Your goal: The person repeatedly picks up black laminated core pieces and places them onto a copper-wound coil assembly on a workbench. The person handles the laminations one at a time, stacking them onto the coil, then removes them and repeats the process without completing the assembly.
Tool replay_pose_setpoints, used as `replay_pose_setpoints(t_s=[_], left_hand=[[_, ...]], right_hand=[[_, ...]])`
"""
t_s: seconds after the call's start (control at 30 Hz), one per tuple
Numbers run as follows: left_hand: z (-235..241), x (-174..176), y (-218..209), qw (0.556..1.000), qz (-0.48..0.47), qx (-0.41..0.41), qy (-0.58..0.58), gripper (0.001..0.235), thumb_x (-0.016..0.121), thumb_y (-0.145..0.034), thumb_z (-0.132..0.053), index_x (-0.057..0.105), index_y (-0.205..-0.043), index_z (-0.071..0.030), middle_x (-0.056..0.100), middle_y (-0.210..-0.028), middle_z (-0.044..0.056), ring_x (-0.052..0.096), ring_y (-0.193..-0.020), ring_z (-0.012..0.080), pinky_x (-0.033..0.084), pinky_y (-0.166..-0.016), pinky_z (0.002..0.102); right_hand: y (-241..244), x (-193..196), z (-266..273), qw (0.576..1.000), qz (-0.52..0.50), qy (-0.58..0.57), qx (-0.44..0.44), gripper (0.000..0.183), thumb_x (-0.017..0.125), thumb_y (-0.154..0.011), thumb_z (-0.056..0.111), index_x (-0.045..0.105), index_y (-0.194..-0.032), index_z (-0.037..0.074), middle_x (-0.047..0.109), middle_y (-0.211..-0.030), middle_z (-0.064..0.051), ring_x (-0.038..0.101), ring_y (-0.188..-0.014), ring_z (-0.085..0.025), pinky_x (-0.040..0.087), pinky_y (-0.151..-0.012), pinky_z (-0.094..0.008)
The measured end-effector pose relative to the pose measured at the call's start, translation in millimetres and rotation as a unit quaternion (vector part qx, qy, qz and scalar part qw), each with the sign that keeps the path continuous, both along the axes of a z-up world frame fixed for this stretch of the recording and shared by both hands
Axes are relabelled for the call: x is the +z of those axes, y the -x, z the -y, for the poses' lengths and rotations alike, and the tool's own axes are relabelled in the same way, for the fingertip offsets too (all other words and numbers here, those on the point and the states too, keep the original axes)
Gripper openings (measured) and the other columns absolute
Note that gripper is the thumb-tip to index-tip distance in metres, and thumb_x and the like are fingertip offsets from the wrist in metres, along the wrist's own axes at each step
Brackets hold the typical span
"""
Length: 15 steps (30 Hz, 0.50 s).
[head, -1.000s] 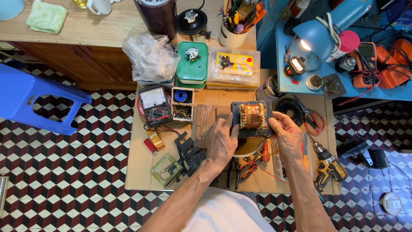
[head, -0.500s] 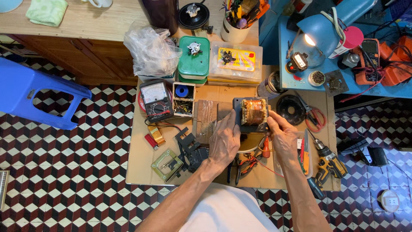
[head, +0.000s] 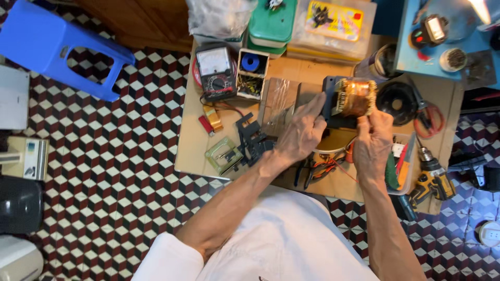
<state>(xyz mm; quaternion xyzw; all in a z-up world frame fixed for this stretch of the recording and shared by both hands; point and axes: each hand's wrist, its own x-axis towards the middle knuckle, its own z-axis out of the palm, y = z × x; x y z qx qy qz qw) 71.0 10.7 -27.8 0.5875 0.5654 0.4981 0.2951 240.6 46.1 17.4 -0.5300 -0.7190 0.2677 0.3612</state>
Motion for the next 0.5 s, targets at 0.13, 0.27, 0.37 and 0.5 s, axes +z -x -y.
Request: replay_pose_setpoints(t_s=[0.13,0.27,0.37,0.5], left_hand=[[18,-46,58,0.960,0.182,0.101,0.189,0.052,0.044,-0.105,-0.034,0.045,-0.150,-0.008,0.052,-0.148,0.023,0.057,-0.128,0.0348,0.051,-0.098,0.042],[96,-119,90,0.907,0.118,0.251,0.318,0.038,0.046,-0.103,-0.037,0.071,-0.117,-0.011,0.079,-0.101,0.011,0.077,-0.089,0.0243,0.059,-0.075,0.037],[143,-174,54,0.907,-0.011,0.211,0.364,0.026,0.061,-0.092,-0.027,0.076,-0.104,-0.011,0.079,-0.092,0.010,0.076,-0.088,0.0276,0.057,-0.079,0.038],[171,-218,18,0.845,0.062,0.255,0.465,0.038,0.073,-0.086,-0.029,0.064,-0.112,-0.002,0.078,-0.088,0.013,0.076,-0.086,0.0284,0.057,-0.079,0.037]], right_hand=[[-9,4,26,0.996,-0.069,0.025,-0.046,0.030,0.050,-0.114,0.009,0.054,-0.141,-0.003,0.060,-0.123,-0.011,0.060,-0.111,-0.018,0.050,-0.097,-0.031],[-24,-19,90,0.994,0.001,0.101,-0.051,0.022,0.050,-0.116,0.015,0.065,-0.126,0.003,0.067,-0.108,-0.009,0.064,-0.093,-0.014,0.053,-0.084,-0.027],[-7,-79,112,0.954,0.114,0.268,0.074,0.026,0.062,-0.099,0.020,0.069,-0.118,0.004,0.071,-0.098,-0.016,0.067,-0.083,-0.026,0.054,-0.072,-0.035],[29,-168,113,0.949,0.230,0.156,0.150,0.051,0.072,-0.091,0.023,0.058,-0.136,0.003,0.062,-0.122,-0.027,0.060,-0.112,-0.047,0.050,-0.096,-0.049]])
